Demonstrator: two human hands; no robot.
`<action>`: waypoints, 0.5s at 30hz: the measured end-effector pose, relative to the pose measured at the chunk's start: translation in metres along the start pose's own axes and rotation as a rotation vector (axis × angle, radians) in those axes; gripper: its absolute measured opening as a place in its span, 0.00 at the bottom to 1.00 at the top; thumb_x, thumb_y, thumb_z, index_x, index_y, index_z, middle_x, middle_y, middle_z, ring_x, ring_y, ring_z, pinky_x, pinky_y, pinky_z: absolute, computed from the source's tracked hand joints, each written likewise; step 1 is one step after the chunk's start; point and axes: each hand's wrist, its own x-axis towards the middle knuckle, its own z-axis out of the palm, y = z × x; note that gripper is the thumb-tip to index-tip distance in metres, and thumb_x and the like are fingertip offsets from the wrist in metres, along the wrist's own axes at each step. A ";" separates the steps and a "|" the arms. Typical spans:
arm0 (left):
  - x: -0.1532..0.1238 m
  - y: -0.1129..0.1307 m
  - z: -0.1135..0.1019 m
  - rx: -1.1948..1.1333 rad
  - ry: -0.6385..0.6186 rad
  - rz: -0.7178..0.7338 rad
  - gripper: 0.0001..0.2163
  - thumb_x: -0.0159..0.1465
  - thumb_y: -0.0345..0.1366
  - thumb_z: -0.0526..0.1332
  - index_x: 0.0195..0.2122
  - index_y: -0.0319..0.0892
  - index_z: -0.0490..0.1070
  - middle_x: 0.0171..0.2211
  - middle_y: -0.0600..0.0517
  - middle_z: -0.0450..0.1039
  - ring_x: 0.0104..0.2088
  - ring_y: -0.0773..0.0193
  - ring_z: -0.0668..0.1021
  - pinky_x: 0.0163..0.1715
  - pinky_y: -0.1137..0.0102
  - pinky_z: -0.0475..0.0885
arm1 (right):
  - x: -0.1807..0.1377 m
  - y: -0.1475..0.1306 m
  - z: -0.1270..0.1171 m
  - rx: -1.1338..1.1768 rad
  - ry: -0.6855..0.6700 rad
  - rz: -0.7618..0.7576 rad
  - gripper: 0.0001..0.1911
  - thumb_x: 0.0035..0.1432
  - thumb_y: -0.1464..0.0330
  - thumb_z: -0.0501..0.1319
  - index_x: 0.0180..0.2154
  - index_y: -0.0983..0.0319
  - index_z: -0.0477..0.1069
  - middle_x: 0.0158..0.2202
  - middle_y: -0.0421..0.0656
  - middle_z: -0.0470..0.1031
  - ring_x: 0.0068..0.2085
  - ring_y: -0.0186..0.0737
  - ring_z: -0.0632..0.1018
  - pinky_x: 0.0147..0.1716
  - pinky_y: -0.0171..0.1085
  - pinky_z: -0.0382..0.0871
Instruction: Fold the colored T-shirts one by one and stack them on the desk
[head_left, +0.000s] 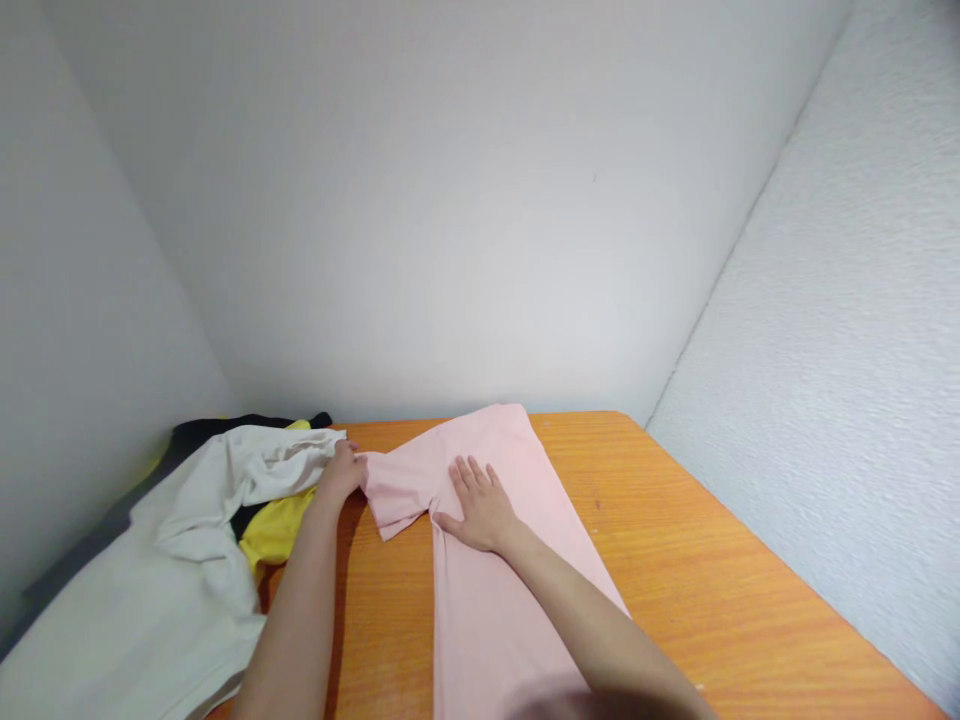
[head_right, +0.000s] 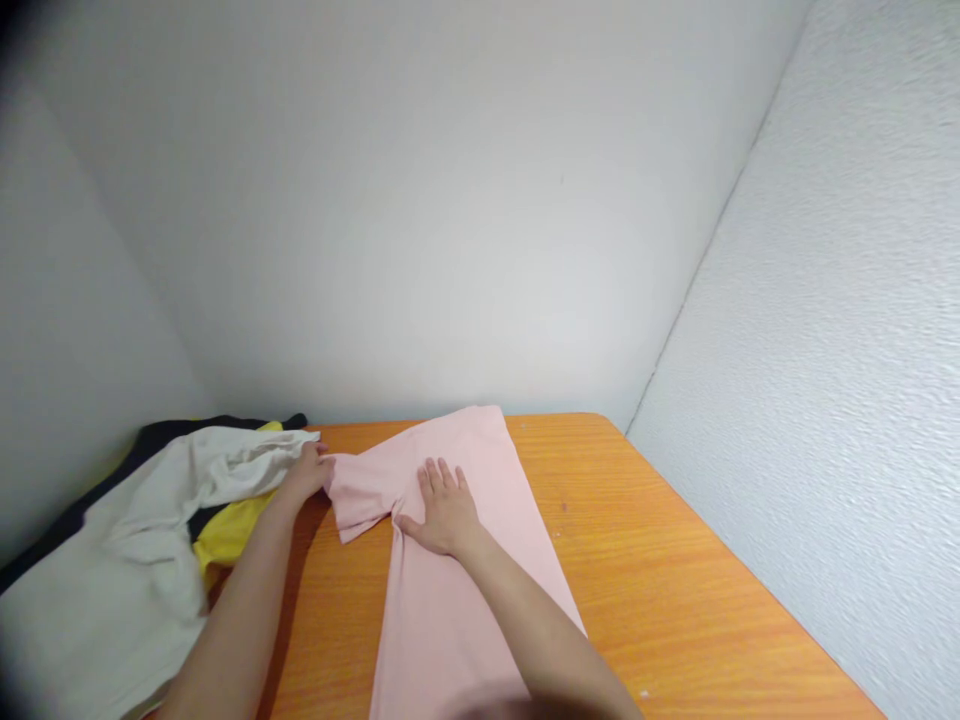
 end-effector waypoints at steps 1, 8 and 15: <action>0.001 -0.001 0.001 -0.016 0.004 0.001 0.16 0.63 0.34 0.55 0.52 0.39 0.58 0.45 0.39 0.74 0.47 0.51 0.77 0.45 0.64 0.70 | 0.000 -0.001 -0.001 0.000 -0.008 0.002 0.48 0.61 0.40 0.40 0.69 0.67 0.42 0.70 0.49 0.34 0.69 0.53 0.40 0.65 0.53 0.30; -0.002 0.003 0.000 -0.170 0.063 0.000 0.16 0.59 0.32 0.55 0.49 0.40 0.59 0.34 0.48 0.71 0.36 0.56 0.78 0.38 0.65 0.72 | 0.000 0.000 -0.003 0.011 -0.019 0.014 0.46 0.60 0.40 0.42 0.69 0.62 0.42 0.70 0.47 0.35 0.69 0.51 0.38 0.65 0.54 0.30; -0.021 0.059 -0.022 -0.338 0.104 0.046 0.16 0.60 0.31 0.52 0.50 0.42 0.55 0.29 0.55 0.64 0.28 0.63 0.75 0.26 0.72 0.71 | -0.002 0.001 -0.001 0.026 0.027 0.004 0.46 0.61 0.43 0.43 0.68 0.66 0.43 0.70 0.50 0.37 0.69 0.53 0.40 0.65 0.55 0.31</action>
